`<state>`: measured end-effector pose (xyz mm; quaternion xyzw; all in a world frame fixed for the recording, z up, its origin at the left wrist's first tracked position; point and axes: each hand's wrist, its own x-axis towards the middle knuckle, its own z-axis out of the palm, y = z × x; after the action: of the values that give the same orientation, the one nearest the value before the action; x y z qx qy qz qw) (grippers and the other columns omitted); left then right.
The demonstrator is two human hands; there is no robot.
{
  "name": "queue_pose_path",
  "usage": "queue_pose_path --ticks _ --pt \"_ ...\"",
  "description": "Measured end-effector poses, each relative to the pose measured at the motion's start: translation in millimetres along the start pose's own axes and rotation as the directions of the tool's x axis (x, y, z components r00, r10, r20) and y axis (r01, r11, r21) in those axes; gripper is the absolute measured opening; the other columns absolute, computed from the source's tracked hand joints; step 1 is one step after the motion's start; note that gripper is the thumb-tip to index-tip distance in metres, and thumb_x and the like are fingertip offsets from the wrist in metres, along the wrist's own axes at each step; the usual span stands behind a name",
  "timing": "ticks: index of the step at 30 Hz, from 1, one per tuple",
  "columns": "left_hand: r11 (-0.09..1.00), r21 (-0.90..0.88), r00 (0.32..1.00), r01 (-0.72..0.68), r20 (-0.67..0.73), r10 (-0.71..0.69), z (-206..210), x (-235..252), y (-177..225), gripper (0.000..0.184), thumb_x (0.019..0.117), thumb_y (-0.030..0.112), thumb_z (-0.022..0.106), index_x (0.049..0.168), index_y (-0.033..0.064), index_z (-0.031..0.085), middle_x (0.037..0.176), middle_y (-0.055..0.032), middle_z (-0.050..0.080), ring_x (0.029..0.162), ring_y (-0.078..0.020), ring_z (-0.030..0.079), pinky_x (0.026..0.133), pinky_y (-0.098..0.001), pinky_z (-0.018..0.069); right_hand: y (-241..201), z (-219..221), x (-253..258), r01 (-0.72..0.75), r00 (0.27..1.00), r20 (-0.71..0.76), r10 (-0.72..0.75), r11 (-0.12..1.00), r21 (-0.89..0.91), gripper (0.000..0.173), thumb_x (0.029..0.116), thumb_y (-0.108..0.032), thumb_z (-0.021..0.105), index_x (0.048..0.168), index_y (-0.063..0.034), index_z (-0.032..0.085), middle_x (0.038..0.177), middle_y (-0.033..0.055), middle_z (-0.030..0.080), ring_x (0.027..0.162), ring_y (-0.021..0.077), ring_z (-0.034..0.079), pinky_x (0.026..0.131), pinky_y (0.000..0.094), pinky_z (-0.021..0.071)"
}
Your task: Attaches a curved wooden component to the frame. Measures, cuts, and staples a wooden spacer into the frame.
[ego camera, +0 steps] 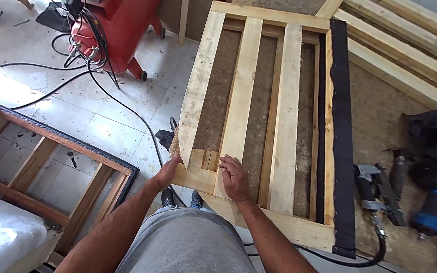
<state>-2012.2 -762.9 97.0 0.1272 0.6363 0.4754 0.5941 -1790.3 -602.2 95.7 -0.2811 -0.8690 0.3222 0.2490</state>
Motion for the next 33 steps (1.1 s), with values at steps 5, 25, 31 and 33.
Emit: queue_pose_path --ticks 5,25,31,33 --pt "1.000 -0.012 1.000 -0.013 0.007 0.013 0.6 -0.6 0.7 0.079 0.1066 0.062 0.009 0.127 0.0064 0.062 0.104 -0.0148 0.071 0.095 -0.0255 0.070 0.085 -0.0467 0.0583 0.4 0.0 0.0 0.002 1.000 0.004 -0.002 1.000 -0.011 0.033 0.0980 -0.014 0.045 0.097 -0.0043 0.077 0.129 0.0083 0.071 0.135 0.0244 0.057 0.121 0.0467 0.0372" --pt "1.000 -0.002 1.000 -0.021 0.016 0.021 -2.4 3.8 -4.9 0.081 0.1054 0.065 0.011 0.129 0.0071 0.062 0.108 -0.0150 0.072 0.099 -0.0259 0.070 0.088 -0.0472 0.0577 1.3 0.6 0.1 0.012 1.000 -0.007 -0.012 1.000 -0.021 0.033 0.0980 -0.014 0.045 0.095 -0.0048 0.077 0.128 0.0077 0.072 0.134 0.0241 0.058 0.120 0.0465 0.0377" --pt "1.000 -0.009 1.000 -0.017 0.012 0.017 -1.8 2.9 -3.3 0.079 0.1058 0.064 0.011 0.127 0.0073 0.063 0.106 -0.0148 0.071 0.098 -0.0258 0.070 0.086 -0.0470 0.0577 1.8 1.0 -0.3 0.004 1.000 -0.001 -0.004 1.000 -0.013 0.033 0.0982 -0.014 0.045 0.095 -0.0047 0.077 0.128 0.0075 0.071 0.135 0.0238 0.058 0.121 0.0468 0.0370" --pt "1.000 -0.005 1.000 -0.013 0.009 0.014 -1.3 2.6 -2.9 0.079 0.1060 0.063 0.011 0.126 0.0072 0.062 0.105 -0.0148 0.071 0.097 -0.0256 0.070 0.086 -0.0467 0.0576 1.5 0.4 -0.2 0.004 1.000 -0.001 -0.004 1.000 -0.017 0.033 0.0982 -0.014 0.045 0.096 -0.0049 0.077 0.128 0.0075 0.071 0.135 0.0239 0.058 0.121 0.0468 0.0370"
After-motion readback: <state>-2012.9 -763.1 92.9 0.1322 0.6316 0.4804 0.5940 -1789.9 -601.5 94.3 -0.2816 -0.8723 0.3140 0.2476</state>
